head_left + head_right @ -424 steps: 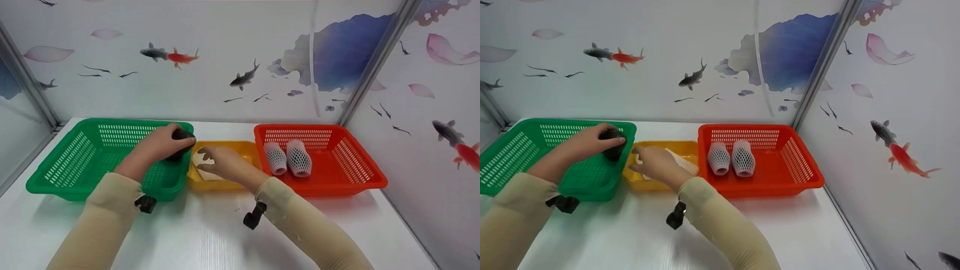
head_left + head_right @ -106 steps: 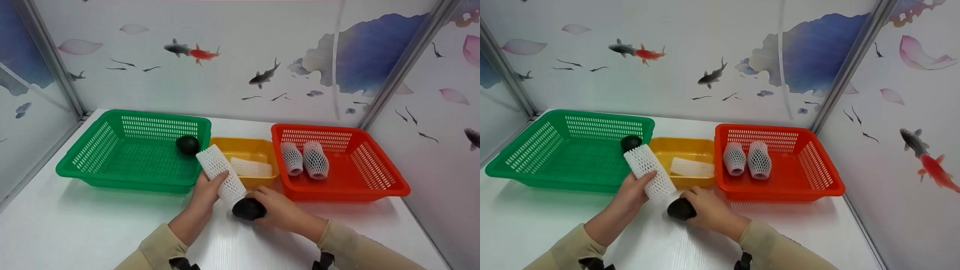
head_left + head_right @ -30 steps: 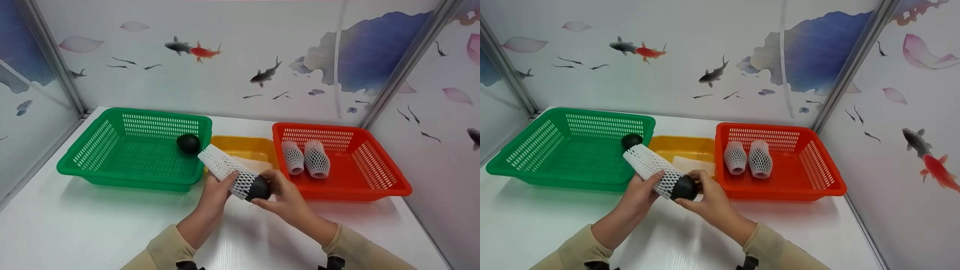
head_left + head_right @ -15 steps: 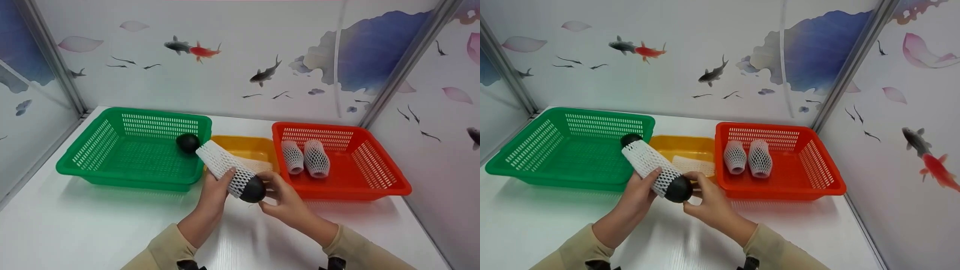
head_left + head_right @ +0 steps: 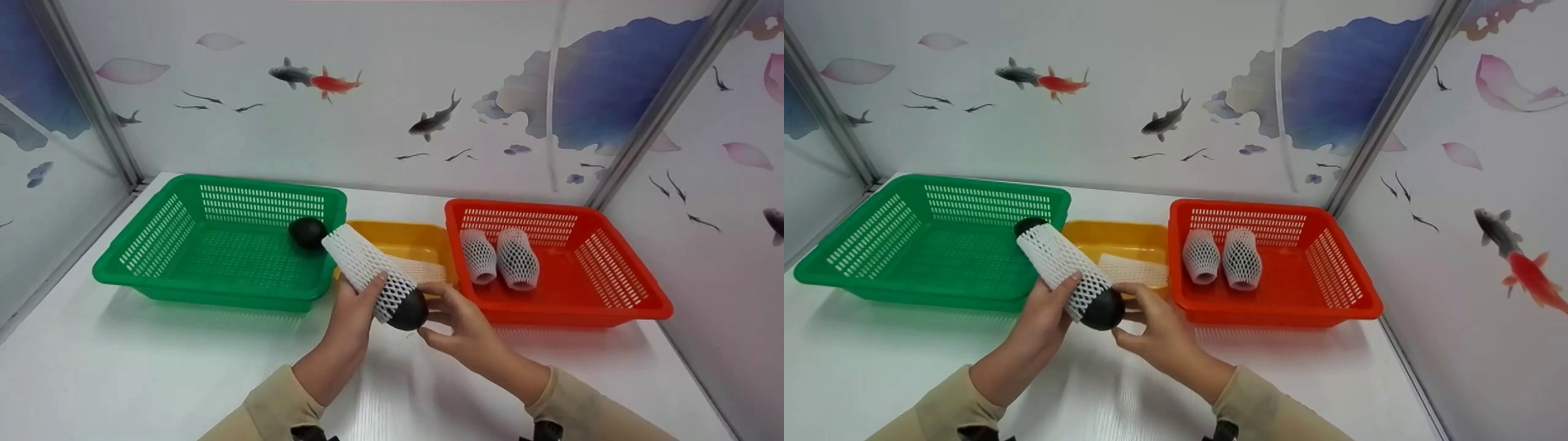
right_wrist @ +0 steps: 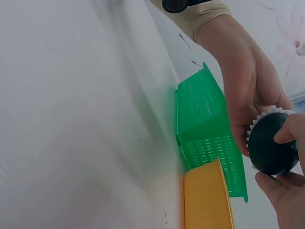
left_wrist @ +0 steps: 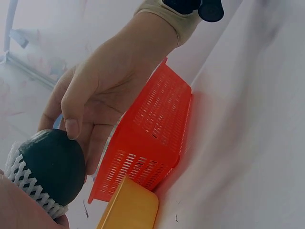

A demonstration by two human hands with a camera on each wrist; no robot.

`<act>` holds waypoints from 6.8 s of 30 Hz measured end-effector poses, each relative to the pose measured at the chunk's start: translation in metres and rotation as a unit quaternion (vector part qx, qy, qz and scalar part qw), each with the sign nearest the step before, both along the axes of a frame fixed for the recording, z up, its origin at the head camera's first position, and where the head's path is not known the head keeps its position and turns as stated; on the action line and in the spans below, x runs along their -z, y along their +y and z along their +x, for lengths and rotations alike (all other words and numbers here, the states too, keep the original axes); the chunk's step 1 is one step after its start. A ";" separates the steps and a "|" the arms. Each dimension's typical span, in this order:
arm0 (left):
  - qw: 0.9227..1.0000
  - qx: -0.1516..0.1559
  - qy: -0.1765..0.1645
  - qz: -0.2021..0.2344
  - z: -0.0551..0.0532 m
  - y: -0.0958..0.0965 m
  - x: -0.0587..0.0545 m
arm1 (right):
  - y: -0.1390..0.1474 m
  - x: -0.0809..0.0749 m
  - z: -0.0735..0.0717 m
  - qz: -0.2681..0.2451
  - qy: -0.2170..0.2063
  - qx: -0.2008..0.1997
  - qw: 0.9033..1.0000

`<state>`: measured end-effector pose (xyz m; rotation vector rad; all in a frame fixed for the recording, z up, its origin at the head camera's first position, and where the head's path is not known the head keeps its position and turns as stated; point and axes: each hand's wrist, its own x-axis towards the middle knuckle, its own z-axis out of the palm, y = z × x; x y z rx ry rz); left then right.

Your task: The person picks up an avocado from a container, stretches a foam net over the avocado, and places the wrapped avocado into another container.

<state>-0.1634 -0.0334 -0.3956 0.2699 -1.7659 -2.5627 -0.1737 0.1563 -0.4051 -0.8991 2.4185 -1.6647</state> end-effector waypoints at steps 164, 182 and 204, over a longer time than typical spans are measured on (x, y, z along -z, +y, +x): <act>0.974 0.175 0.115 -0.092 0.018 0.059 -0.033 | 0.036 -0.019 -0.001 -0.131 -0.005 0.211 0.969; 0.918 0.198 0.182 -0.291 -0.015 0.087 -0.013 | 0.079 -0.026 -0.007 -0.086 -0.045 0.228 0.969; 0.550 0.218 0.324 -0.738 -0.051 0.114 0.013 | 0.135 -0.021 -0.025 0.042 -0.029 0.288 0.956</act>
